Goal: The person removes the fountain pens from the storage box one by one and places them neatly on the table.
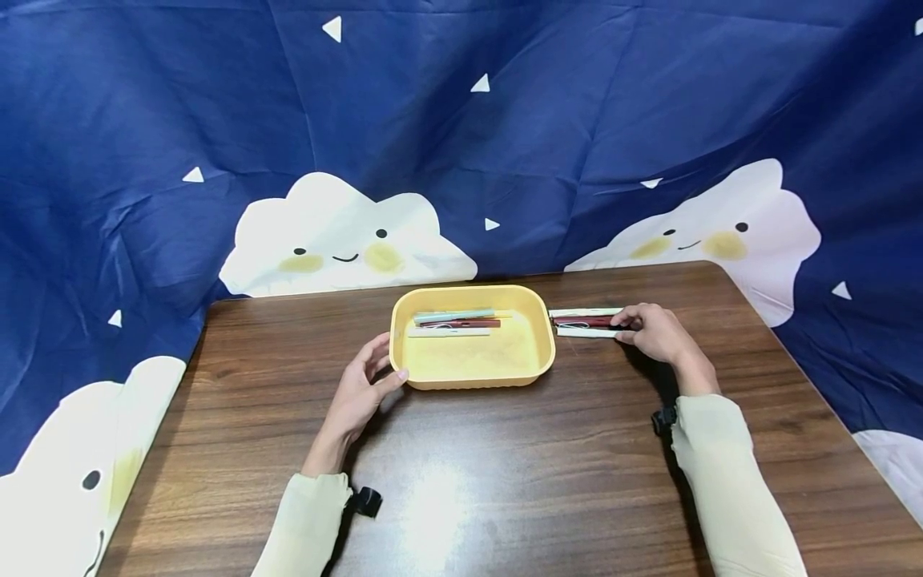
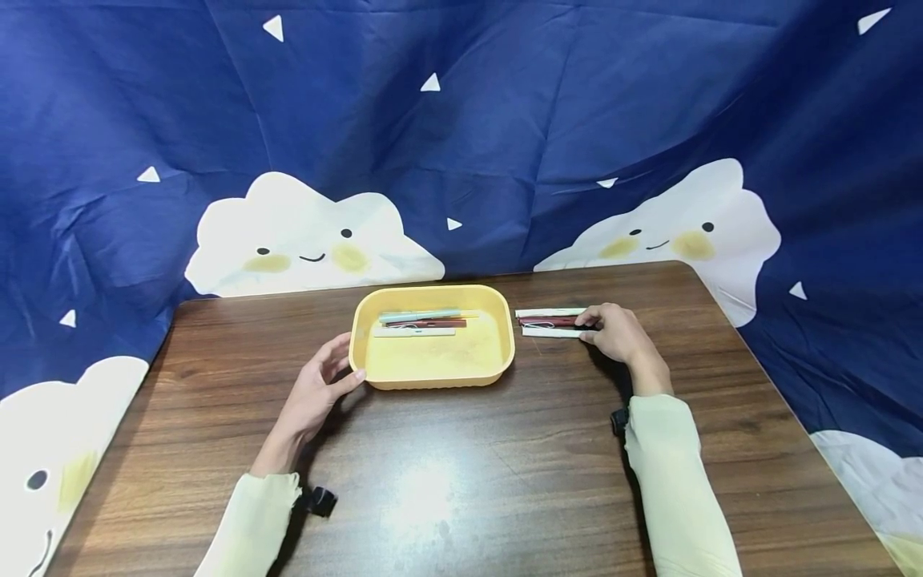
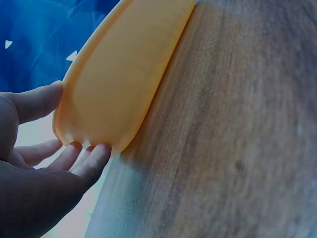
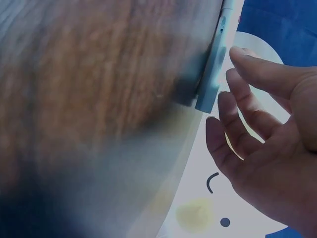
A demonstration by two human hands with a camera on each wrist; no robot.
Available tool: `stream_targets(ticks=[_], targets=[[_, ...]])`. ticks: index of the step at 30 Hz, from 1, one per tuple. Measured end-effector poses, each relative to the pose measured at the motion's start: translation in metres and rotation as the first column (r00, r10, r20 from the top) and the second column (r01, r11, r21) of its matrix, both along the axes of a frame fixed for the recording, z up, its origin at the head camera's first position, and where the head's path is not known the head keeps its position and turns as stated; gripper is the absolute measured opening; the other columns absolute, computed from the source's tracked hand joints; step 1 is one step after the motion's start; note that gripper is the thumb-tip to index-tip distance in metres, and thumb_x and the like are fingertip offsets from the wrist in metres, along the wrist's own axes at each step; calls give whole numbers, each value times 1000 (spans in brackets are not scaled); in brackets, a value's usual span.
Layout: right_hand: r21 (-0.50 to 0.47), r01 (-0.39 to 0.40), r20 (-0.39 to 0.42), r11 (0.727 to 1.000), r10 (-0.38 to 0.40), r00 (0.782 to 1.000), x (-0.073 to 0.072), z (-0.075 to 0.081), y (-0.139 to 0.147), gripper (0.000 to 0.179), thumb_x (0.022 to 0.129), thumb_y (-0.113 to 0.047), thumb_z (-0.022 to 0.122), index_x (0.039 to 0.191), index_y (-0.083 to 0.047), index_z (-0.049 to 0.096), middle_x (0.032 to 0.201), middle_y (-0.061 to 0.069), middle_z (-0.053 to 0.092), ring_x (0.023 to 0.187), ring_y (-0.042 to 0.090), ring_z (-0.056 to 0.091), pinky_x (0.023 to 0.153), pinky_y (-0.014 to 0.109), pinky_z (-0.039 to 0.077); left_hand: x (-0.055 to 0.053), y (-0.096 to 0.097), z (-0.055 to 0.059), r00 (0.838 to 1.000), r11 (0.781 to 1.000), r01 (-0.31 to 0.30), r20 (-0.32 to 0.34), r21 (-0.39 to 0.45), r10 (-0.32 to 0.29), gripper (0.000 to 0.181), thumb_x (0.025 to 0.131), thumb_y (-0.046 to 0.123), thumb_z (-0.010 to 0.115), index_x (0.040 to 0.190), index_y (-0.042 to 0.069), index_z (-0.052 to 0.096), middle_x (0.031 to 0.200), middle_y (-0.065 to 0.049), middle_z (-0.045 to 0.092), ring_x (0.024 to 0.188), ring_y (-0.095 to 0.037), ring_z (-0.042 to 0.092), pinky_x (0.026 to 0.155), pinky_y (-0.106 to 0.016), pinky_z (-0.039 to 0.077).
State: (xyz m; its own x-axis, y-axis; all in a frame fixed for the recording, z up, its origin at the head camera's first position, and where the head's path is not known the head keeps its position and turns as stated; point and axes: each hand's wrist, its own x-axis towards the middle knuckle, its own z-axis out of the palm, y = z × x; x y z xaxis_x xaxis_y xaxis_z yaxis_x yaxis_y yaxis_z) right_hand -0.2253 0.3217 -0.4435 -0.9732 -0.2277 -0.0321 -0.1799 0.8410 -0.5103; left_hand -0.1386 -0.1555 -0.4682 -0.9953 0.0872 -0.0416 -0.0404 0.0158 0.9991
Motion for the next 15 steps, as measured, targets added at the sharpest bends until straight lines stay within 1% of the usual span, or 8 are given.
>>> stream_targets(ticks=[3, 6, 10, 13, 15], targets=[[-10, 7, -17, 1000, -7, 1000, 0, 2, -2, 17, 91, -6, 74, 107, -1, 73, 99, 18, 70, 90, 32, 60, 84, 52, 46, 0, 0, 0, 1000, 1000, -2, 1, -4, 2, 69, 90, -4, 72, 152, 2, 40, 147, -23, 47, 134, -37, 46, 113, -49, 35], [-26, 2, -37, 1000, -3, 999, 1, 4, -5, 18, 91, -7, 74, 108, -1, 72, 97, 17, 70, 89, 32, 60, 83, 51, 45, 0, 1, 1, 1000, 1000, -4, 8, -6, 4, 70, 90, -3, 72, 152, 3, 40, 146, -23, 48, 134, -36, 47, 112, -48, 36], [-44, -3, -53, 999, 1, 999, 3, 10, -11, 21, 91, -7, 75, 111, -1, 71, 94, 13, 70, 85, 27, 60, 79, 45, 45, 0, 1, 1, 1000, 1000, -4, 20, -10, 4, 70, 90, -3, 72, 152, 4, 40, 147, -22, 48, 134, -35, 47, 109, -42, 40], [-52, -7, -68, 999, 3, 998, 6, 14, -16, 23, 91, -6, 74, 113, 0, 70, 96, 14, 70, 83, 26, 60, 77, 42, 45, 1, 1, 1, 1000, 1000, -4, 16, -10, 4, 70, 90, -4, 72, 152, 3, 40, 146, -22, 48, 133, -35, 47, 109, -43, 40], [-62, -14, -84, 998, 9, 996, 7, 17, -19, 25, 91, -6, 74, 115, 0, 69, 99, 15, 71, 83, 27, 61, 77, 41, 45, 1, 1, 1, 1000, 1000, -5, 7, -7, 5, 70, 90, -4, 72, 152, 3, 40, 146, -23, 48, 133, -36, 47, 111, -46, 38]])
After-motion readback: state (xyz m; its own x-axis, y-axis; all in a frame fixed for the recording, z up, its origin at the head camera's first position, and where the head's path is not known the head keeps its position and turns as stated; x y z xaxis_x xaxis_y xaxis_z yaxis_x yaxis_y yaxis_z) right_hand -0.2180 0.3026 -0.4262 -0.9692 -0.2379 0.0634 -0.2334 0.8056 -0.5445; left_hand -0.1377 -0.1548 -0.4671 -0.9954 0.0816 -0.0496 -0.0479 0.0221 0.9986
